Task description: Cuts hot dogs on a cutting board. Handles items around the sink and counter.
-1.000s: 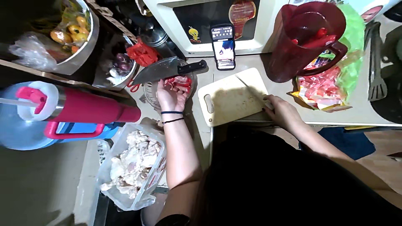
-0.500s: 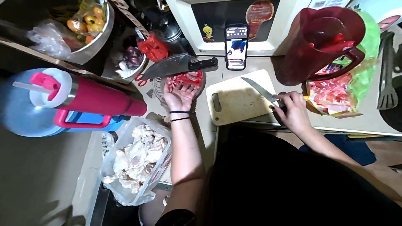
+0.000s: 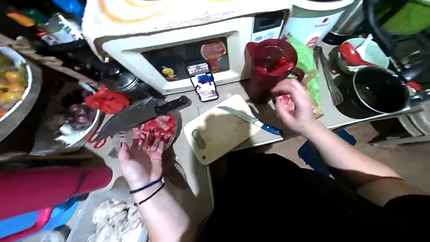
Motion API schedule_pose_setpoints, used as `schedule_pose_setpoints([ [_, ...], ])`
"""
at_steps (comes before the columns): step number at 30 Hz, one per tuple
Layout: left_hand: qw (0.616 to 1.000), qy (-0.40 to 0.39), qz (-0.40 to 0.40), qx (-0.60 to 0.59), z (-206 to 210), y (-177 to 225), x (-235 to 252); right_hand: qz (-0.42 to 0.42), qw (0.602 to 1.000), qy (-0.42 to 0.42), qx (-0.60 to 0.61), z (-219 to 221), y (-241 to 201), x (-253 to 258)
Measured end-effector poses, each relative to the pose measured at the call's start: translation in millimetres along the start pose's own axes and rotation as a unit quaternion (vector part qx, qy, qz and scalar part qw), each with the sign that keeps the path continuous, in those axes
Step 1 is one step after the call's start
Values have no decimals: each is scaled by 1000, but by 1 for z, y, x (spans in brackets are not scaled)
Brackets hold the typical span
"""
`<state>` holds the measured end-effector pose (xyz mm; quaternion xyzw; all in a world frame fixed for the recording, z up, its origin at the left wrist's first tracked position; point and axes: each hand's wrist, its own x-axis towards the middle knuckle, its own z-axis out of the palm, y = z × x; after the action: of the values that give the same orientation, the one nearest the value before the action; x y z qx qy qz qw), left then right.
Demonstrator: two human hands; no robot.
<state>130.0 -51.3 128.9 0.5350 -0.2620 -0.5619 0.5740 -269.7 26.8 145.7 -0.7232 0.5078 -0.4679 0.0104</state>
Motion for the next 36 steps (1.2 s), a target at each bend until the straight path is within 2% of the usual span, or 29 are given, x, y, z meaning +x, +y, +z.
schedule_pose_setpoints([
  [3, 995, 32, 46, 78, 11, 3, -8, 38, 998, -24, -41, -40, 19, 49],
  [6, 990, 35, 84, 110, 15, 1, -8, 95, 976, -168, -96, -55, 38, 91],
  [10, 985, 13, 106, 137, 20, 0, -12, 161, 876, -428, -155, -38, 58, 135],
  [12, 983, 6, 113, 142, 17, -1, -13, 153, 831, -511, -158, -25, 61, 145],
  [14, 983, 2, 119, 143, 12, -3, -14, 134, 805, -553, -167, -16, 60, 151],
  [17, 983, -4, 121, 141, 6, -6, -18, 107, 798, -564, -183, -10, 56, 153],
  [21, 982, -5, 119, 148, 2, -8, -19, 111, 819, -537, -167, -8, 66, 148],
  [28, 985, -52, 98, 133, 27, -11, -21, 127, 819, -548, -114, -8, 69, 147],
  [33, 981, -84, 97, 146, 31, -12, -21, 151, 862, -484, -25, -13, 81, 142],
  [36, 979, -95, 95, 156, 34, -13, -22, 137, 847, -513, -36, -18, 76, 146],
])
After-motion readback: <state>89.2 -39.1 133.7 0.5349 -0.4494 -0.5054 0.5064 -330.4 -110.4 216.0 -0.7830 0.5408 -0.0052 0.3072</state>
